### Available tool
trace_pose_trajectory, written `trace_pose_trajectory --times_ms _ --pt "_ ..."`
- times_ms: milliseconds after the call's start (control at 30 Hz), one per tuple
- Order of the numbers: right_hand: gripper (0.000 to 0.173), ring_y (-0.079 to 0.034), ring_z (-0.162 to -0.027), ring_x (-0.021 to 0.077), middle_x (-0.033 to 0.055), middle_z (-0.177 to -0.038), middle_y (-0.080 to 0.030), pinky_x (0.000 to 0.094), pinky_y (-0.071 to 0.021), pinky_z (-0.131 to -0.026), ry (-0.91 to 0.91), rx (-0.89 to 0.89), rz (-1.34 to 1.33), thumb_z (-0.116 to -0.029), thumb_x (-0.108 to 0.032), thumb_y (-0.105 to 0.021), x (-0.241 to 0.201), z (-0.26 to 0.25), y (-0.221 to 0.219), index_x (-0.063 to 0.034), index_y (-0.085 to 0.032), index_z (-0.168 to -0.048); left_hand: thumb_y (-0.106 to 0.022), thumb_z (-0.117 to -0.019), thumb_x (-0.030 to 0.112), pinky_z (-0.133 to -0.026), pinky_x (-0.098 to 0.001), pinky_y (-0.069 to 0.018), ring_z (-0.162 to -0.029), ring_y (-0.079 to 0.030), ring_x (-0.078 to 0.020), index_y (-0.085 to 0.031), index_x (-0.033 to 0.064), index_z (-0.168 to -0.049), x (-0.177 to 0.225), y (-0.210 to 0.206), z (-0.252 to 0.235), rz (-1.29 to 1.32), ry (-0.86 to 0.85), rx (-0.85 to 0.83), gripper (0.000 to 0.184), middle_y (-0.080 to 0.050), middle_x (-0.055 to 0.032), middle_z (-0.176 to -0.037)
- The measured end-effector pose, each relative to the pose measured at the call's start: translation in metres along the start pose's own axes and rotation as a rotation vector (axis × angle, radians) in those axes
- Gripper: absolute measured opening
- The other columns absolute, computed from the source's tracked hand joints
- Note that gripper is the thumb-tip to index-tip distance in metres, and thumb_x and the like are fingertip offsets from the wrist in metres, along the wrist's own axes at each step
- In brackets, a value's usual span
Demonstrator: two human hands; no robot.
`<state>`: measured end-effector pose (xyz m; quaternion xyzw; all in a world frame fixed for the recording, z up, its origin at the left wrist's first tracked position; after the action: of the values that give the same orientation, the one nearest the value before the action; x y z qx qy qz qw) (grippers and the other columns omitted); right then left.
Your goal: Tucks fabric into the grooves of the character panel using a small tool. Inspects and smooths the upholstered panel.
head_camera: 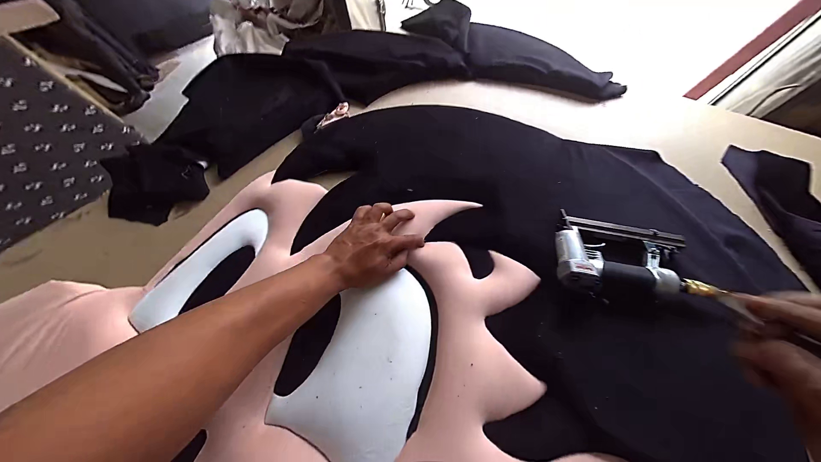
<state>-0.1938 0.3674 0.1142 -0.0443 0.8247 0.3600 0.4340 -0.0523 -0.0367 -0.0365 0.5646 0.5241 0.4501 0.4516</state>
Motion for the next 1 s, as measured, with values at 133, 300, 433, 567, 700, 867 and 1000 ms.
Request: trace_pose_trajectory --times_ms 133,300,433,567,700,867,1000 --pt "0.03 -0.068 -0.075 0.0138 -0.0007 -0.094 -0.07 0.0311 -0.0606 -0.061 0.008 -0.116 -0.269 -0.0854 -0.024 -0.077 0.01 -0.083 -0.164 -0.0166 -0.065 -0.112 -0.042 -0.1 0.043 -0.109 -0.0535 -0.0343 -0.137 -0.046 -0.0283 -0.071 0.0483 -0.124 -0.007 -0.007 0.007 0.077 0.028 0.059 0.038 -0.055 0.0007 -0.15" --pt "0.028 -0.072 -0.08 0.0184 0.007 -0.103 -0.075 0.0326 -0.0618 -0.062 -0.056 -0.234 -0.432 -0.0869 -0.008 -0.074 0.045 -0.122 -0.272 -0.0076 -0.067 -0.114 -0.045 -0.0986 0.043 -0.109 -0.0538 -0.0337 -0.135 -0.047 -0.0288 -0.074 0.0463 -0.12 -0.008 -0.009 0.009 0.116 0.052 0.101 0.036 -0.056 -0.0003 -0.148" --pt "0.021 -0.071 -0.068 0.0147 -0.0009 -0.093 -0.074 0.0325 -0.0613 -0.053 -0.032 -0.249 -0.292 -0.0888 -0.013 -0.069 0.056 -0.117 -0.284 -0.0153 -0.065 -0.109 -0.046 -0.0979 0.045 -0.108 -0.0539 -0.0339 -0.135 -0.047 -0.0287 -0.076 0.0444 -0.118 -0.008 -0.009 0.01 0.111 0.058 0.131 0.036 -0.056 0.0 -0.149" --pt "0.023 -0.072 -0.068 0.0152 -0.0017 -0.09 -0.073 0.0332 -0.0641 -0.054 -0.034 -0.214 -0.321 -0.0842 -0.012 -0.07 0.062 -0.113 -0.283 -0.0166 -0.064 -0.105 -0.051 -0.096 0.042 -0.109 -0.0539 -0.0338 -0.137 -0.047 -0.0276 -0.077 0.0447 -0.116 -0.008 -0.01 0.011 0.132 0.052 0.171 0.033 -0.057 -0.0003 -0.148" --pt "0.022 -0.069 -0.072 0.0061 -0.0084 -0.089 -0.07 0.0245 -0.0605 -0.056 0.071 -0.217 -0.242 -0.0813 -0.015 -0.072 0.061 -0.113 -0.285 -0.0184 -0.065 -0.102 -0.051 -0.0959 0.038 -0.109 -0.0526 -0.0336 -0.138 -0.046 -0.0273 -0.077 0.0458 -0.116 -0.009 -0.011 0.012 0.14 0.054 0.165 0.033 -0.056 -0.0003 -0.15" --pt "0.02 -0.063 -0.075 0.0001 -0.0106 -0.09 -0.066 0.0172 -0.0545 -0.058 0.174 -0.204 -0.167 -0.0808 -0.015 -0.072 0.054 -0.115 -0.284 -0.0179 -0.067 -0.1 -0.051 -0.0959 0.038 -0.11 -0.0527 -0.033 -0.139 -0.045 -0.0277 -0.076 0.0459 -0.117 -0.009 -0.011 0.012 0.144 0.054 0.16 0.034 -0.056 -0.0008 -0.149" --pt "0.017 -0.064 -0.078 0.0008 -0.0103 -0.09 -0.065 0.0177 -0.0552 -0.06 0.201 -0.193 -0.155 -0.081 -0.015 -0.072 0.053 -0.114 -0.285 -0.0176 -0.067 -0.097 -0.052 -0.0957 0.038 -0.11 -0.0534 -0.0328 -0.139 -0.045 -0.0279 -0.077 0.0458 -0.116 -0.008 -0.012 0.012 0.138 0.054 0.159 0.033 -0.057 -0.0005 -0.149"
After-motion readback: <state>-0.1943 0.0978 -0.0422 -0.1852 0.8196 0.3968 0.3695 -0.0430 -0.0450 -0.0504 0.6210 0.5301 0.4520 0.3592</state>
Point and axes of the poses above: each hand's wrist, its own z-axis away from the middle knuckle, its own y-axis out of the back of the hand, x = y × z, the point moved 7 cm from there along -z, towards the middle knuckle
